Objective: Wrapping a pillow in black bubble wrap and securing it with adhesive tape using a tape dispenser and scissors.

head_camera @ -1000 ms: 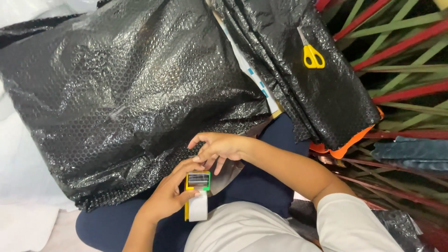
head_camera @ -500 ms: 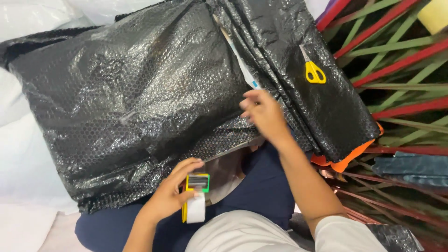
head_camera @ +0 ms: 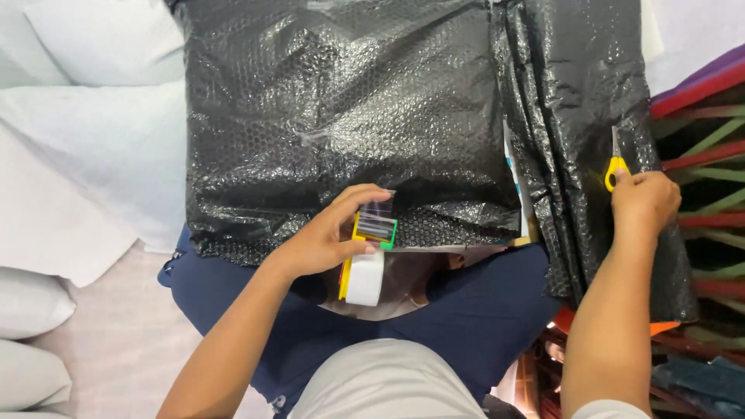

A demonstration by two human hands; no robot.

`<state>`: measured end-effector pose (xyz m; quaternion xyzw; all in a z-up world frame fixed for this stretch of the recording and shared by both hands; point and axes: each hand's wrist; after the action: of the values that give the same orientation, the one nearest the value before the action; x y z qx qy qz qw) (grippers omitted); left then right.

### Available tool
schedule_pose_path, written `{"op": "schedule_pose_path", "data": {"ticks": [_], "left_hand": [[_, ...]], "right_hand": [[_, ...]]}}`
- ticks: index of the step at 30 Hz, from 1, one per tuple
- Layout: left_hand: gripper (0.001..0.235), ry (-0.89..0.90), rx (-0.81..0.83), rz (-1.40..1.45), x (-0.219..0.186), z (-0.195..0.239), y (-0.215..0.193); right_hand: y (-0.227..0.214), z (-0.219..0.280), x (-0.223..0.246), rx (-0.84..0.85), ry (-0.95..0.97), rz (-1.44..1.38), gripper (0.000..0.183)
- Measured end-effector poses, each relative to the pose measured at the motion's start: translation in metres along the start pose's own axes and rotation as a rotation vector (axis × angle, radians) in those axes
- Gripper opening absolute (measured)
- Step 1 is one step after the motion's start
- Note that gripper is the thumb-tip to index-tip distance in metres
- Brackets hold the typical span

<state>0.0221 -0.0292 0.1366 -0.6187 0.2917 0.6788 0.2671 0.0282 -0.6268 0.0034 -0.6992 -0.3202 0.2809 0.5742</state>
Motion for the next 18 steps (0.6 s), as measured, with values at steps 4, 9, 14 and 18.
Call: {"op": "schedule_pose_path", "data": {"ticks": [4,9,14,18], "left_hand": [[0.062,-0.022,-0.008,-0.05,0.001,0.004,0.002],[0.061,-0.051,0.006,0.018,0.008,0.009,0.004],[0.062,-0.078,0.009,-0.016,0.007,0.011,0.01],[0.063,-0.105,0.055,-0.042,0.012,0.006,0.018]], "right_hand": [[-0.003,-0.003,0.004,0.116,0.09,0.049,0.02],[0.009,-0.008,-0.009,-0.064,0.019,0.221,0.027],[-0.063,0.067,0.051,-0.403,-0.187,-0.521,0.021],[-0.127,0.163,0.147,0.386,-0.215,-1.607,0.044]]}}
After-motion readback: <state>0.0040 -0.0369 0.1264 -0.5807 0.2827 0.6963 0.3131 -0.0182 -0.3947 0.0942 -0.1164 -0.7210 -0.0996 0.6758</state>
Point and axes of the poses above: each hand's wrist, its own z-axis away from the middle knuckle, its own y-axis out of the palm, x = y × z, and after that the axes turned 10 degrees about z, right-handed
